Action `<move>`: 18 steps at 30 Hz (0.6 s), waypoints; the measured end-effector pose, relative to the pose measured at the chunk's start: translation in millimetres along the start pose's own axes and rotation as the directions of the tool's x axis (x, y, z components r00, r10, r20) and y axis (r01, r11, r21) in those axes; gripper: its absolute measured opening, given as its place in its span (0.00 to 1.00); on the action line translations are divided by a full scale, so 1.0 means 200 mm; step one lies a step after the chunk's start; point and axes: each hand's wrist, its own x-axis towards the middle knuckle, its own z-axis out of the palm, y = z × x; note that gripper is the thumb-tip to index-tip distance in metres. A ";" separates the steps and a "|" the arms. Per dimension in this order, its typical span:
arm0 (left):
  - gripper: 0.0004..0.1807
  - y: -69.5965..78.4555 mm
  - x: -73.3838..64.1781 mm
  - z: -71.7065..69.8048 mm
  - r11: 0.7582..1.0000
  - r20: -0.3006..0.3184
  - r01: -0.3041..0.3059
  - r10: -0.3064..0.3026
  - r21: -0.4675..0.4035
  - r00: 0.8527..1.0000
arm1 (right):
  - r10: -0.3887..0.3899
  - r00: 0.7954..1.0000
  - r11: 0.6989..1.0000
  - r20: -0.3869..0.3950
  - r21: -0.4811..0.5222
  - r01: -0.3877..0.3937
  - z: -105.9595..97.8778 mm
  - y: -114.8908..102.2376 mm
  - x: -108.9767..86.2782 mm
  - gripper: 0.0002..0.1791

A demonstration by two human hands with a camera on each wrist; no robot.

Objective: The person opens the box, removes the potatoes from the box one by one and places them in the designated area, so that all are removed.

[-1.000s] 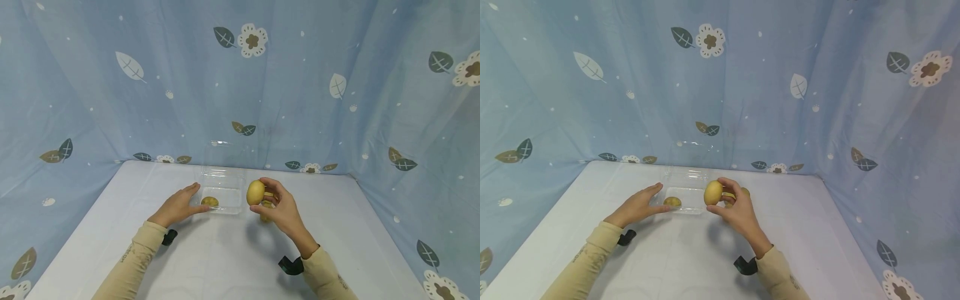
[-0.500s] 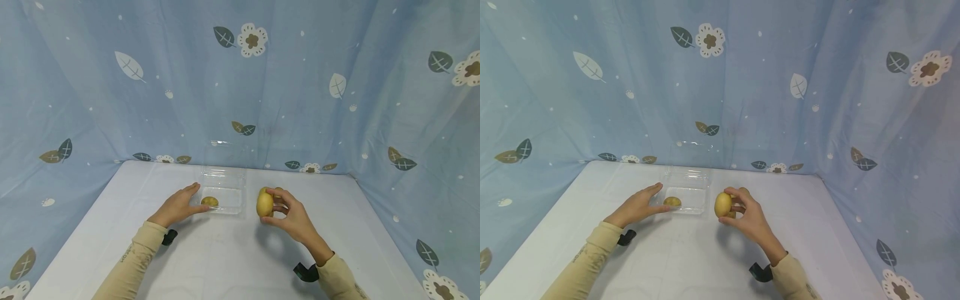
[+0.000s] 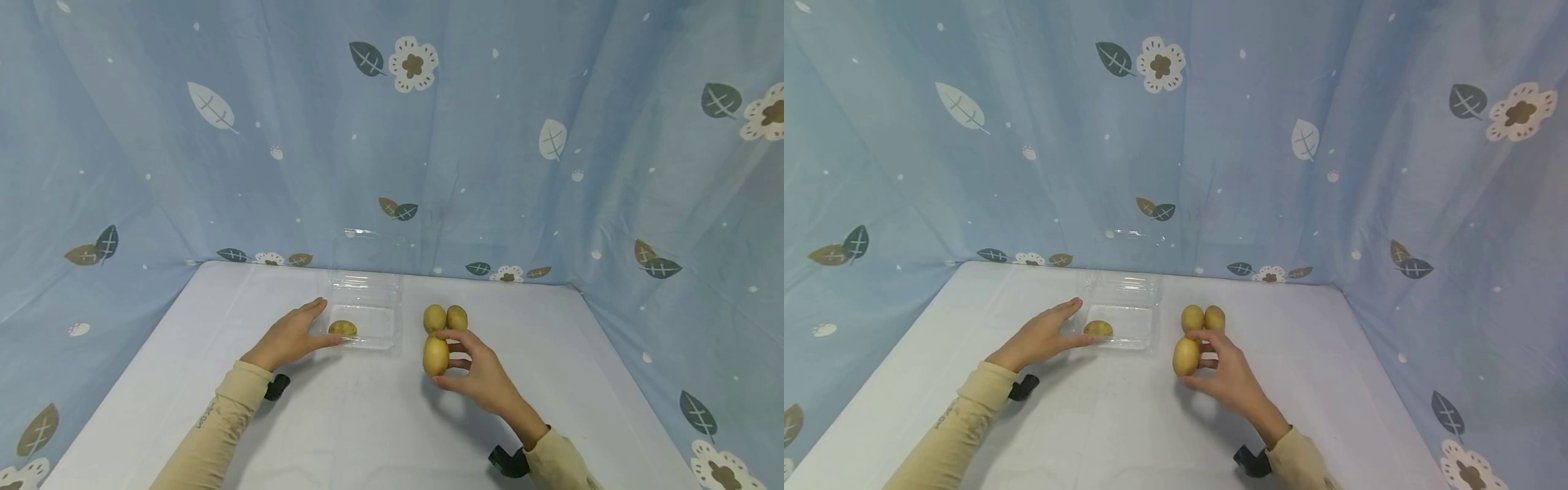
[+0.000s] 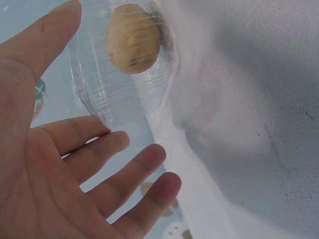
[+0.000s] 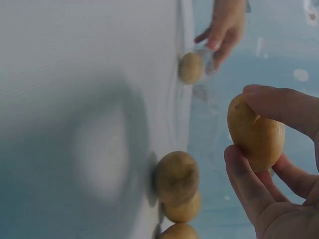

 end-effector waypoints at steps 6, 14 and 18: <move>0.52 0.00 0.00 0.00 1.000 0.003 0.002 -0.002 0.002 1.000 | -0.030 1.000 0.997 0.000 -0.073 0.030 0.01 0.05 -0.02 0.44; 0.53 -0.01 0.00 0.00 1.000 0.007 0.006 -0.006 -0.002 1.000 | -0.082 0.996 0.968 0.024 -0.236 0.086 0.02 0.07 -0.05 0.42; 0.53 -0.01 0.00 0.01 1.000 0.007 0.008 -0.008 -0.004 1.000 | -0.066 0.997 0.947 0.031 -0.314 0.072 0.03 0.07 -0.05 0.42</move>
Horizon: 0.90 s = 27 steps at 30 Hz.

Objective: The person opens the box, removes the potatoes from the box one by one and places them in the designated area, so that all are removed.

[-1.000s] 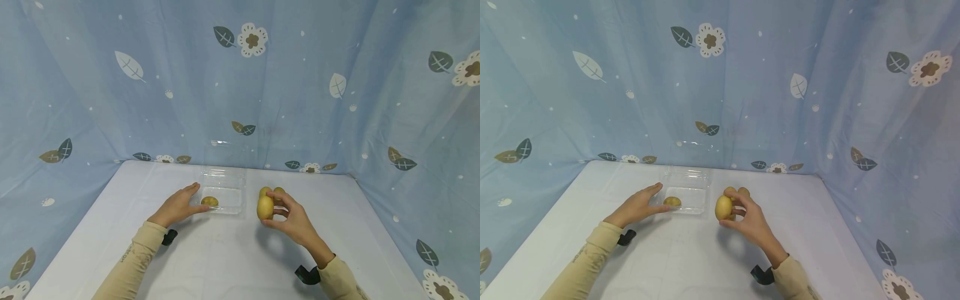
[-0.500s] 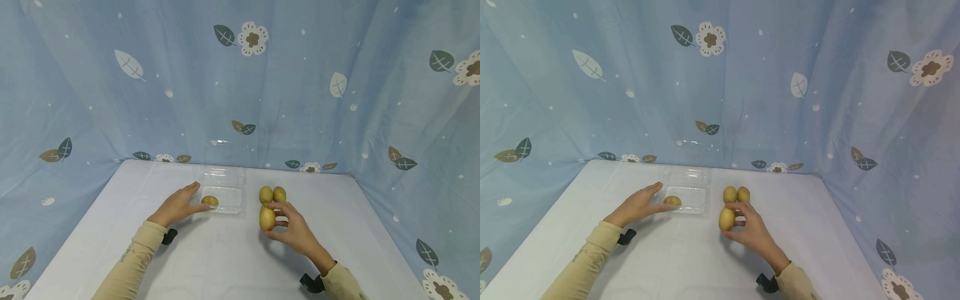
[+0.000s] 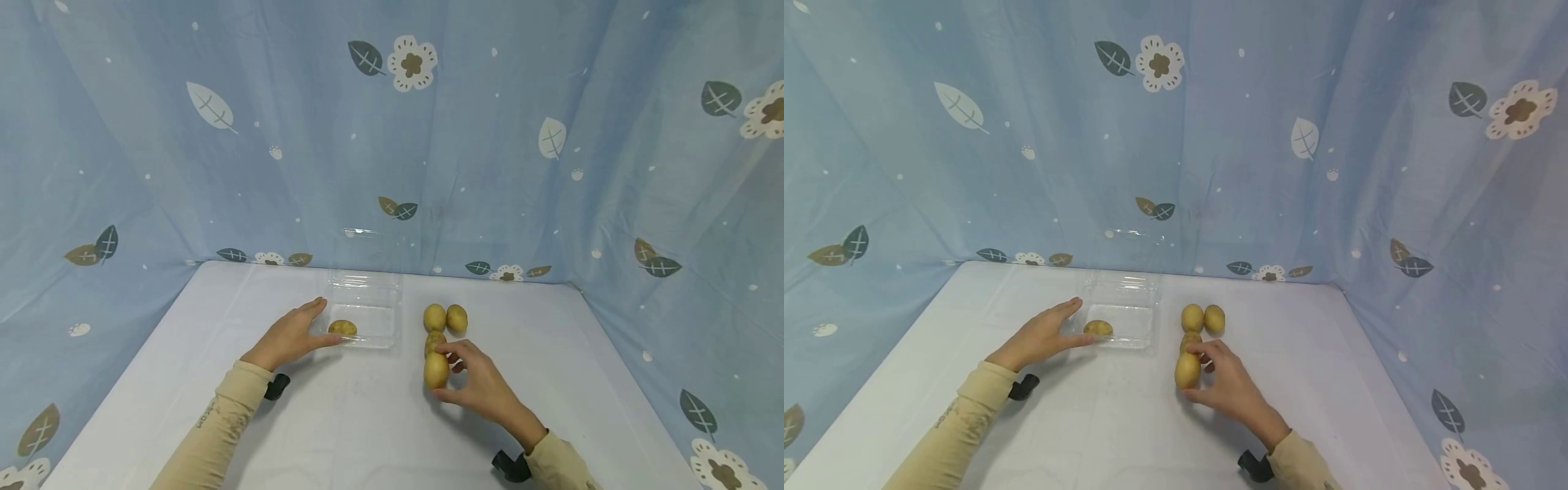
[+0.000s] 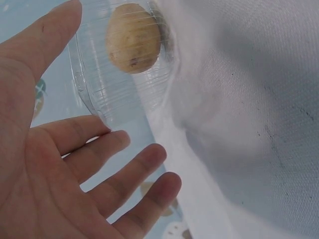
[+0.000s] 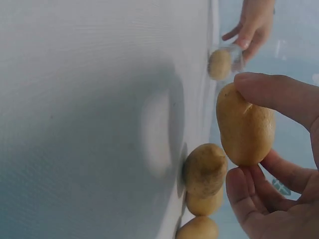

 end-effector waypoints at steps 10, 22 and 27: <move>0.53 0.01 0.00 0.00 1.000 -0.002 -0.003 0.003 -0.001 1.000 | 0.051 0.998 0.998 0.030 -0.036 -0.050 0.02 0.01 -0.01 0.42; 0.52 0.01 0.00 0.00 1.000 -0.008 0.000 0.000 -0.004 1.000 | 0.042 0.995 0.999 0.086 -0.030 -0.040 0.05 0.04 -0.01 0.38; 0.53 0.00 0.00 0.00 1.000 -0.005 -0.001 0.000 -0.007 1.000 | 0.025 0.995 0.999 0.101 -0.043 -0.021 0.05 0.04 -0.01 0.36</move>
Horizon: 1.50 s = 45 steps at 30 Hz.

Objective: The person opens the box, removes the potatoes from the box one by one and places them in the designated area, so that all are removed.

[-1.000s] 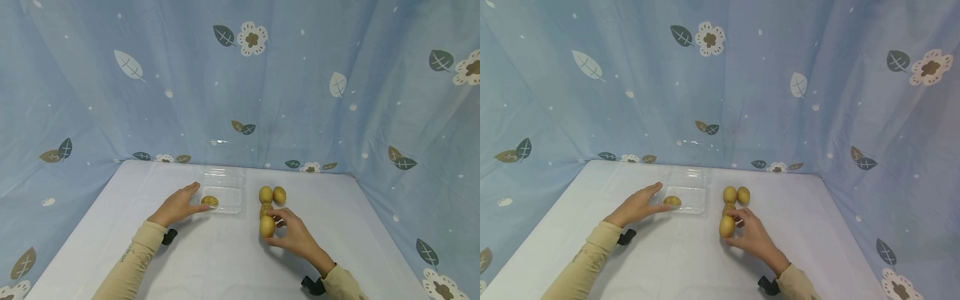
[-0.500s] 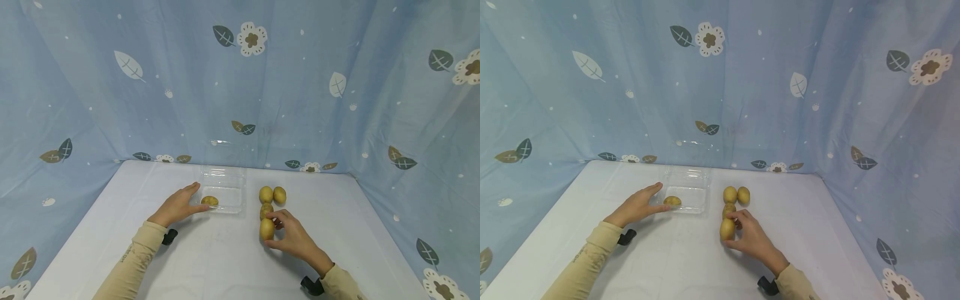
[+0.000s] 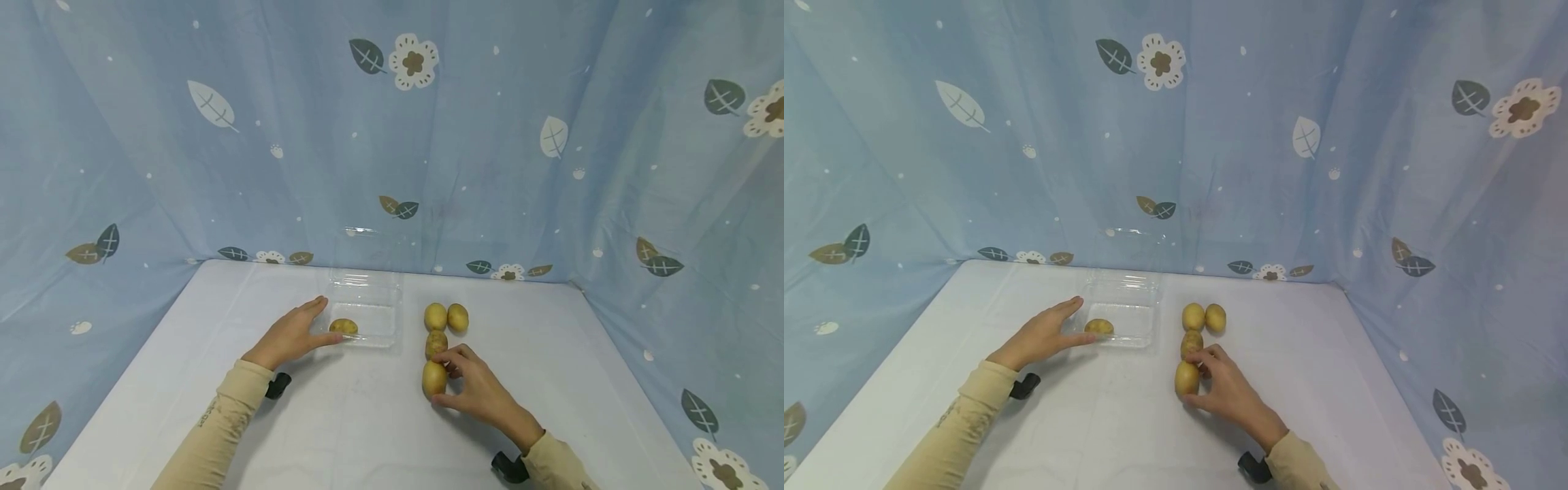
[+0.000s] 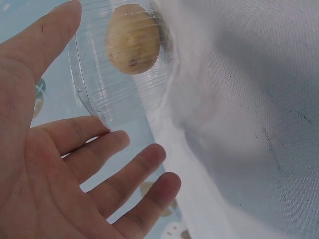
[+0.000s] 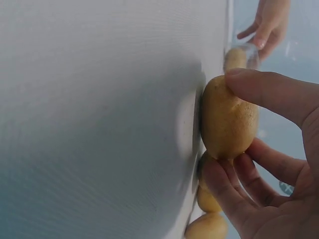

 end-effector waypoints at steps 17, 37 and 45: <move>0.53 0.01 0.00 0.00 1.000 0.002 0.000 0.000 -0.001 1.000 | -0.017 1.000 1.000 -0.011 0.006 0.017 -0.02 -0.01 -0.01 0.34; 0.56 -0.04 -0.01 0.03 0.999 -0.017 -0.014 0.014 -0.041 1.000 | -0.228 0.951 0.966 -0.207 0.076 0.248 -0.12 -0.07 0.11 0.27; 0.54 -0.06 -0.01 0.02 0.999 -0.004 -0.050 0.050 -0.022 0.999 | -0.282 0.938 0.953 -0.202 0.053 0.298 -0.16 -0.09 0.15 0.28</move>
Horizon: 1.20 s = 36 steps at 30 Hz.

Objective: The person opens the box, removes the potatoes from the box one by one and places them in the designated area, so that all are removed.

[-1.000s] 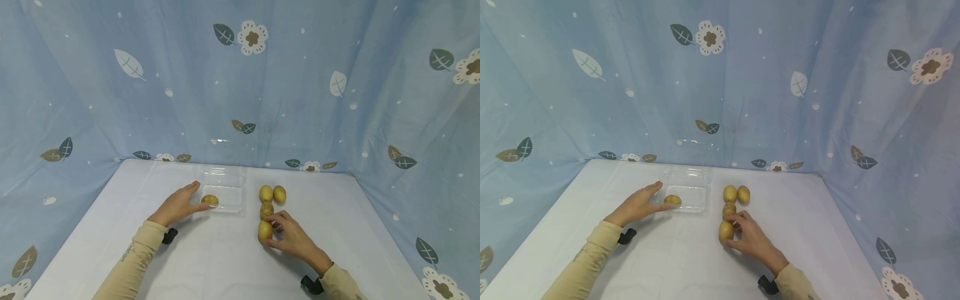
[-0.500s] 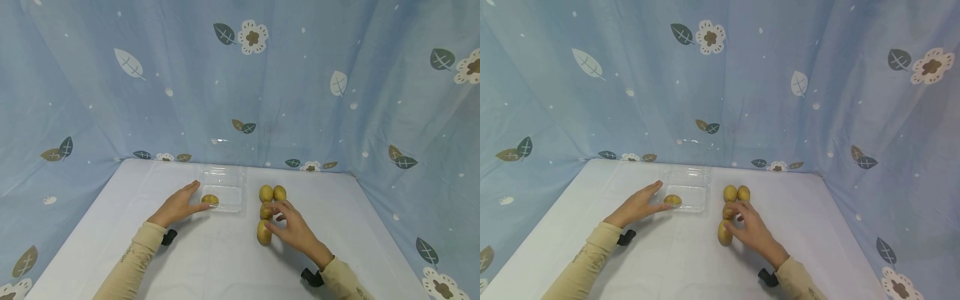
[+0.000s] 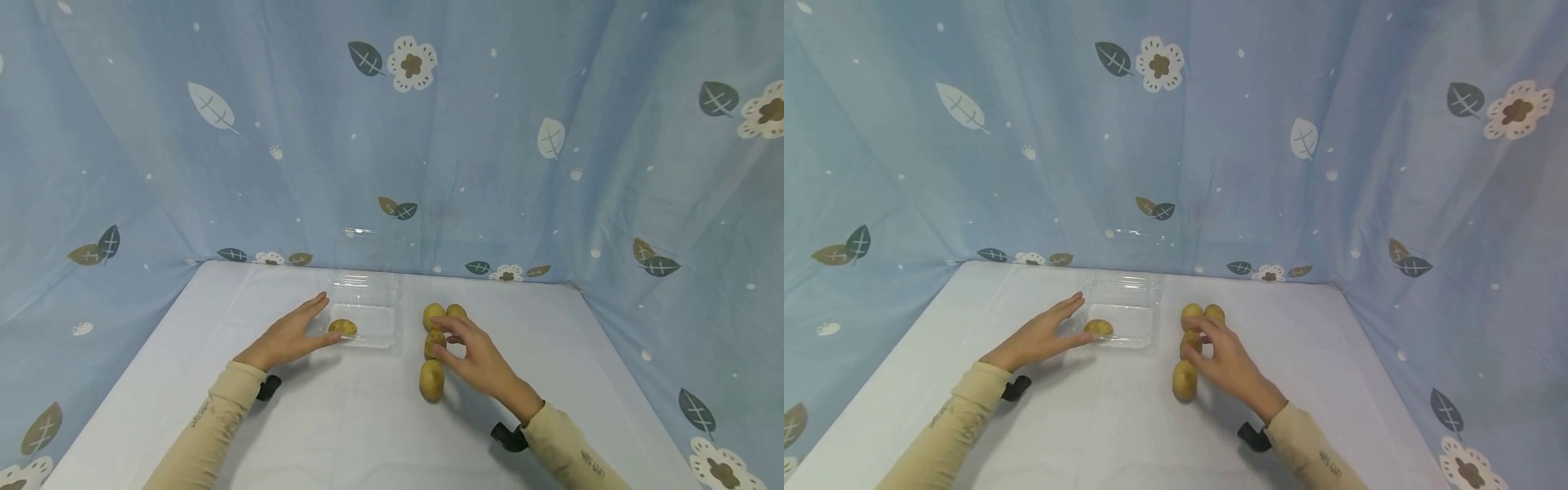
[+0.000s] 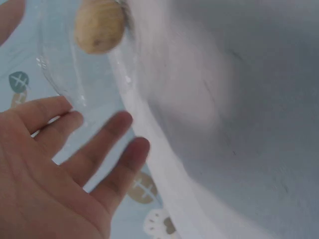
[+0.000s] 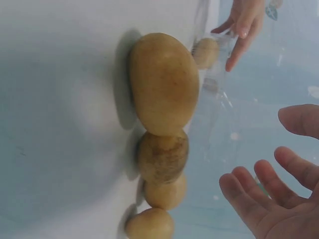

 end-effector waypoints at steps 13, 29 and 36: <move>0.51 -0.03 -0.02 -0.03 0.999 0.004 -0.035 0.035 0.027 0.999 | 0.056 0.992 0.998 0.114 0.027 -0.059 0.03 -0.09 0.20 0.27; 0.53 -0.04 0.00 -0.01 1.000 0.002 0.000 0.000 0.020 1.000 | 0.075 0.986 0.988 0.150 0.122 -0.094 0.20 -0.17 0.41 0.28; 0.52 -0.02 0.00 -0.02 1.000 0.000 0.001 -0.001 -0.004 1.000 | 0.108 0.984 0.974 0.143 0.183 -0.133 0.26 -0.18 0.47 0.28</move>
